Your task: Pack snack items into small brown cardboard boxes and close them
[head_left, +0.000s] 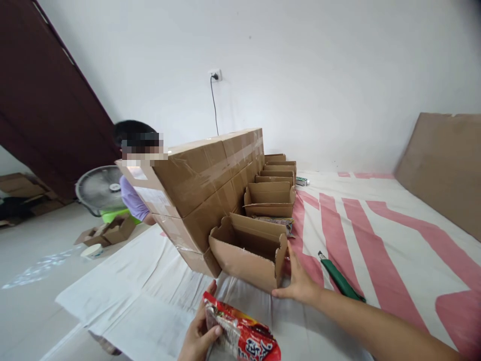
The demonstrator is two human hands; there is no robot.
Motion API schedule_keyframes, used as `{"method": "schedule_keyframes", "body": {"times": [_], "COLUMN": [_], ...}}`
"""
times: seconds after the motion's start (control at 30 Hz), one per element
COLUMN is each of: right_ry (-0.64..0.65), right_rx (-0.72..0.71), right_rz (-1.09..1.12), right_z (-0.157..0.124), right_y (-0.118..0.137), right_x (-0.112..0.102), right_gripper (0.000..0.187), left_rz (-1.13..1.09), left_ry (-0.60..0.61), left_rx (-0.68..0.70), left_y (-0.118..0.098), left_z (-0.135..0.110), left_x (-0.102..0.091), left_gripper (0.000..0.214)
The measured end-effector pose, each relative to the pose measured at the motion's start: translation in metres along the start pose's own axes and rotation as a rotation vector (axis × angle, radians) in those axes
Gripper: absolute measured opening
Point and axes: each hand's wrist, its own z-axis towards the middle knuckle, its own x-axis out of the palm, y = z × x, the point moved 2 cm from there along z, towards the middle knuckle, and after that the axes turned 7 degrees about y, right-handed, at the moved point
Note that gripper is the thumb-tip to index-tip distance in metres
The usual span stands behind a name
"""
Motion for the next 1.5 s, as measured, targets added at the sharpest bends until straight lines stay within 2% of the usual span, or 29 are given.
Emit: {"method": "schedule_keyframes", "body": {"times": [0.13,0.27,0.3,0.37,0.47,0.63,0.77,0.87,1.07,1.2,1.33,1.5], "right_ry": [0.020,0.141,0.170,0.198,0.169,0.079,0.045,0.029,-0.005,-0.031,-0.071,-0.093], "right_rx": [0.001,-0.038,-0.072,-0.146,-0.184,-0.126,-0.095,-0.067,0.009,0.052,0.095,0.122], "right_rz": [0.060,0.008,-0.048,-0.193,-0.368,-0.505,-0.567,-0.583,-0.554,-0.493,-0.371,-0.103], "right_z": [0.018,0.027,0.028,0.030,0.034,0.041,0.042,0.042,0.044,0.047,0.047,0.041], "right_y": [-0.001,-0.009,-0.011,-0.017,-0.024,-0.030,-0.029,-0.030,-0.032,-0.029,-0.031,-0.036], "right_x": [-0.011,-0.031,-0.036,-0.045,-0.051,-0.047,-0.046,-0.047,-0.048,-0.046,-0.045,-0.040], "right_gripper": [0.148,0.146,0.139,0.112,0.075,0.040,0.017,0.014,0.026,0.017,0.015,0.013], "left_rz": [-0.003,-0.028,-0.029,-0.032,-0.035,-0.034,-0.009,-0.009,-0.042,-0.018,-0.009,-0.004], "left_ry": [0.003,-0.001,-0.003,0.005,0.032,0.136,0.060,0.058,0.077,0.076,0.079,0.089], "left_rx": [-0.005,-0.032,-0.042,-0.054,-0.062,-0.118,-0.072,-0.068,-0.093,-0.086,-0.082,-0.090], "left_y": [-0.005,-0.006,-0.006,-0.003,0.000,0.003,-0.001,-0.004,-0.005,-0.006,-0.005,-0.002], "left_z": [-0.004,-0.006,-0.006,-0.006,-0.004,0.000,-0.003,-0.006,-0.007,-0.006,-0.006,-0.005], "left_x": [0.007,0.012,0.012,0.010,0.006,0.000,0.003,0.008,0.010,0.009,0.008,0.005], "left_gripper": [0.075,0.081,0.083,0.088,0.092,0.091,0.092,0.092,0.093,0.092,0.090,0.090]}}
